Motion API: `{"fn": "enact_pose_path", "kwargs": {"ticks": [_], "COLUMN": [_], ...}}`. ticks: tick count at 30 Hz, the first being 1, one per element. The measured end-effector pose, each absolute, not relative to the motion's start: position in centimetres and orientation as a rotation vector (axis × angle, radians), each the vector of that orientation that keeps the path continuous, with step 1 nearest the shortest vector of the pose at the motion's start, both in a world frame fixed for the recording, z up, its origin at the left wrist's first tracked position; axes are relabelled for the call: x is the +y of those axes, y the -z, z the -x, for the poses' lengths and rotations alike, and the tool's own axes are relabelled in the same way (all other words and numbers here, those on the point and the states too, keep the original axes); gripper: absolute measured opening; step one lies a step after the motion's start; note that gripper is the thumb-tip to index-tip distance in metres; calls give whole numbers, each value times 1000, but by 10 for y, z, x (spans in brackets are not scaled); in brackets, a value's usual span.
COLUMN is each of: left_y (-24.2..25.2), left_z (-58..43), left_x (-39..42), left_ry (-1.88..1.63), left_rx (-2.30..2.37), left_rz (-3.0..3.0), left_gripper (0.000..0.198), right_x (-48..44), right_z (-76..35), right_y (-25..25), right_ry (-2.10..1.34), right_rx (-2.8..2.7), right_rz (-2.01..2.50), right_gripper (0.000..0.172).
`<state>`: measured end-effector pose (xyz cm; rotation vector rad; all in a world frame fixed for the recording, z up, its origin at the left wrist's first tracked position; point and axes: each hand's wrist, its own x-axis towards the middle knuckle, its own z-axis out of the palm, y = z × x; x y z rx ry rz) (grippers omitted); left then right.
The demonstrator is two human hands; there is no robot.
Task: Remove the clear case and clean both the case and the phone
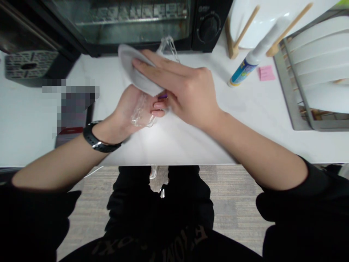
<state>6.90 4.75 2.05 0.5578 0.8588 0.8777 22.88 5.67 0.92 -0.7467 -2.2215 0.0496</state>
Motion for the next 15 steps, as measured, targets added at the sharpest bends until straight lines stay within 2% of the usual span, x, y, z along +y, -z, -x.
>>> {"fn": "enact_pose_path", "kwargs": {"ticks": [2,9,15], "left_y": [-24,-27,-28], "left_z": [-70,-69,-70], "left_x": [48,48,48], "left_ry": [-838,-827,-823], "left_rx": [874,854,872], "left_rz": [-584,-625,-621], "left_gripper": [37,28,30], "right_x": [58,57,61], "right_z": [-229,-227,-230], "right_y": [-12,-16,-16], "right_ry": [-81,-95,-149], "right_rx": [-2190,-2116,-2133], "right_rz": [838,978,939], "right_gripper": [77,73,75]}}
